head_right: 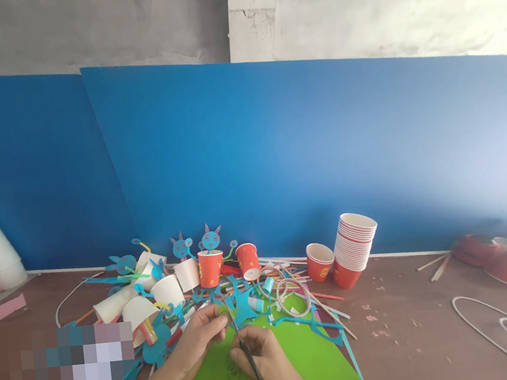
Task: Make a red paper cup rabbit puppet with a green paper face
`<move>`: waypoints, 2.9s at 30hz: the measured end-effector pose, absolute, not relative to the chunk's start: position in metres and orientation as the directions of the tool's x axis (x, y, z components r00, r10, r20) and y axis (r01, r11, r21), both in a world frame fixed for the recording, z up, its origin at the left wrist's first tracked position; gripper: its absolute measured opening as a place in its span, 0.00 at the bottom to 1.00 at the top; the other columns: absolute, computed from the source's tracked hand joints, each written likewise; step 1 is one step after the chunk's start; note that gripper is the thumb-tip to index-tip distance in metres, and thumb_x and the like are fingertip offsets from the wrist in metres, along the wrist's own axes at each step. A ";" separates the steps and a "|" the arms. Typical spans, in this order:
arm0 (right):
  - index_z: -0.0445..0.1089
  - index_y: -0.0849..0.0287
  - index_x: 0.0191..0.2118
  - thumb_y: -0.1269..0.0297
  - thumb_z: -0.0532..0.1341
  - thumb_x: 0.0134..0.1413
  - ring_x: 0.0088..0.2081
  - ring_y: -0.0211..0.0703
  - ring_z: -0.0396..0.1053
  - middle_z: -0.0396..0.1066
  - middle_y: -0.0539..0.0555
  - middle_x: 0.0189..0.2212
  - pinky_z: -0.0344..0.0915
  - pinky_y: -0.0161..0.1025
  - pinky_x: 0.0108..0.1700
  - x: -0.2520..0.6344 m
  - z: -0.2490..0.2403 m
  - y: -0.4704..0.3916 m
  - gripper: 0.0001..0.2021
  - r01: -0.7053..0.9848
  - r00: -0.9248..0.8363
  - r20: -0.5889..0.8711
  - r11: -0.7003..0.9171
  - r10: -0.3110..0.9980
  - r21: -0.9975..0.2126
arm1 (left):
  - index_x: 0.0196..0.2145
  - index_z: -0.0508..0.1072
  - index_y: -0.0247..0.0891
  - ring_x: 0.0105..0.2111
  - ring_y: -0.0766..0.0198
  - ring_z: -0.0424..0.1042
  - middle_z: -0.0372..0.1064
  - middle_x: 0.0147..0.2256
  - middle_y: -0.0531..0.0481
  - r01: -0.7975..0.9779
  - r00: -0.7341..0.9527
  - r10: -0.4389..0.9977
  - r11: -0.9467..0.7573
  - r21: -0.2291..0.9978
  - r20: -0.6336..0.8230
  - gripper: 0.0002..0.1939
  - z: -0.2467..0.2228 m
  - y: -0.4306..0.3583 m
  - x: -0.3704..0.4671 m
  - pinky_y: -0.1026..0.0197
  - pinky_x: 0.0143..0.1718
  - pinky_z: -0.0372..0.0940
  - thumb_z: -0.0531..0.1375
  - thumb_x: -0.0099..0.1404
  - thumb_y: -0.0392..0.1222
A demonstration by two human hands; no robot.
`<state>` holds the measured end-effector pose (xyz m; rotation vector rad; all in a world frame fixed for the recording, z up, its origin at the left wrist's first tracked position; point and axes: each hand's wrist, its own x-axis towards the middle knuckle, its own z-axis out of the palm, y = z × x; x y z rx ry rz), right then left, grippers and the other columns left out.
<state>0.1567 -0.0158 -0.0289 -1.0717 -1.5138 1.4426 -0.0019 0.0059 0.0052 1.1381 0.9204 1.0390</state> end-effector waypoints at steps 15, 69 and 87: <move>0.63 0.60 0.25 0.53 0.66 0.45 0.15 0.27 0.46 0.54 0.41 0.15 0.46 0.28 0.16 0.157 -0.027 -0.016 0.17 0.056 -0.344 0.018 0.040 0.939 -0.998 | 0.19 0.65 0.37 0.21 0.69 0.56 0.61 0.17 0.56 -0.137 0.278 0.959 0.102 0.985 -0.060 0.10 0.006 0.007 -0.002 0.63 0.28 0.51 0.61 0.51 0.43; 0.64 0.59 0.28 0.48 0.65 0.45 0.15 0.28 0.50 0.57 0.42 0.17 0.51 0.28 0.17 0.156 -0.024 -0.018 0.18 0.023 -0.380 0.018 0.028 0.925 -0.999 | 0.21 0.66 0.38 0.21 0.67 0.62 0.66 0.18 0.55 -0.147 0.317 0.946 0.122 0.982 -0.070 0.10 0.005 0.004 -0.002 0.63 0.28 0.56 0.62 0.51 0.44; 0.63 0.60 0.26 0.53 0.66 0.46 0.14 0.27 0.46 0.54 0.41 0.14 0.44 0.28 0.15 0.158 -0.029 -0.015 0.16 0.045 -0.351 0.019 0.037 0.936 -0.998 | 0.22 0.66 0.36 0.21 0.69 0.61 0.67 0.18 0.55 -0.206 0.309 0.947 0.152 0.967 -0.083 0.12 0.004 0.006 -0.004 0.64 0.28 0.55 0.64 0.52 0.45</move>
